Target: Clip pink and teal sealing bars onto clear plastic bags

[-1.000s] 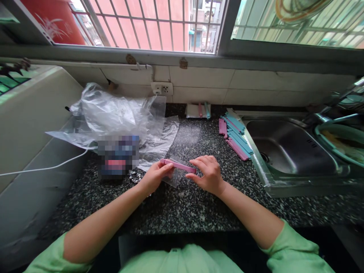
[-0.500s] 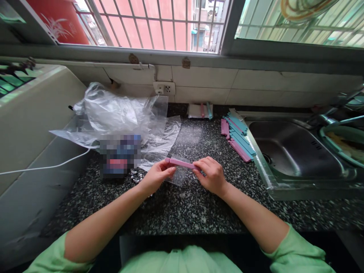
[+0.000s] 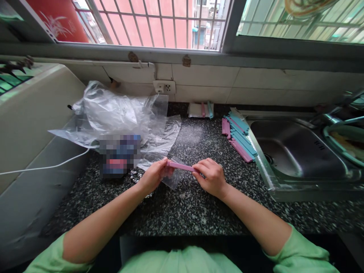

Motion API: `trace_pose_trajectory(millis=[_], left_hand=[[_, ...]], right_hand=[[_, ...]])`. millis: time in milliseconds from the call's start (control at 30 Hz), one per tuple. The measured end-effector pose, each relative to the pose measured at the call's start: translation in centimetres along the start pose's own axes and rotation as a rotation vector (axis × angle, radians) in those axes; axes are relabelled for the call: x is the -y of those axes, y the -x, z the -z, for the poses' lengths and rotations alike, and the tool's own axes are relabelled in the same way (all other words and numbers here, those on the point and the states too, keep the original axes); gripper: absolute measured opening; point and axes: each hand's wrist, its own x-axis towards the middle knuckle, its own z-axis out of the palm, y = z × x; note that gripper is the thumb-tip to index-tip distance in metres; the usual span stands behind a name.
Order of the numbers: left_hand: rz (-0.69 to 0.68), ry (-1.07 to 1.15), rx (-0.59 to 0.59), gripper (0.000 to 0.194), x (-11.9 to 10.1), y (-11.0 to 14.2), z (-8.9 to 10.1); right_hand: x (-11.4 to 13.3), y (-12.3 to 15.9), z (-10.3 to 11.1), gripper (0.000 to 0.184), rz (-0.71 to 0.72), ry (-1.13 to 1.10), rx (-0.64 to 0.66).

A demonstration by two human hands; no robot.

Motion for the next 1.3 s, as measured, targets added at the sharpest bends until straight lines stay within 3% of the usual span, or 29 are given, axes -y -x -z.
trace_pose_trajectory(millis=[333, 1300], left_hand=[[-0.114, -0.232, 0.000, 0.052, -0.3, 0.4, 0.0], [-0.076, -0.084, -0.085, 0.050, 0.8, 0.2, -0.4]], right_hand=[[0.4, 0.2, -0.2, 0.006, 0.032, 0.049, -0.005], [0.3, 0.5, -0.3, 0.011, 0.048, -0.023, -0.068]])
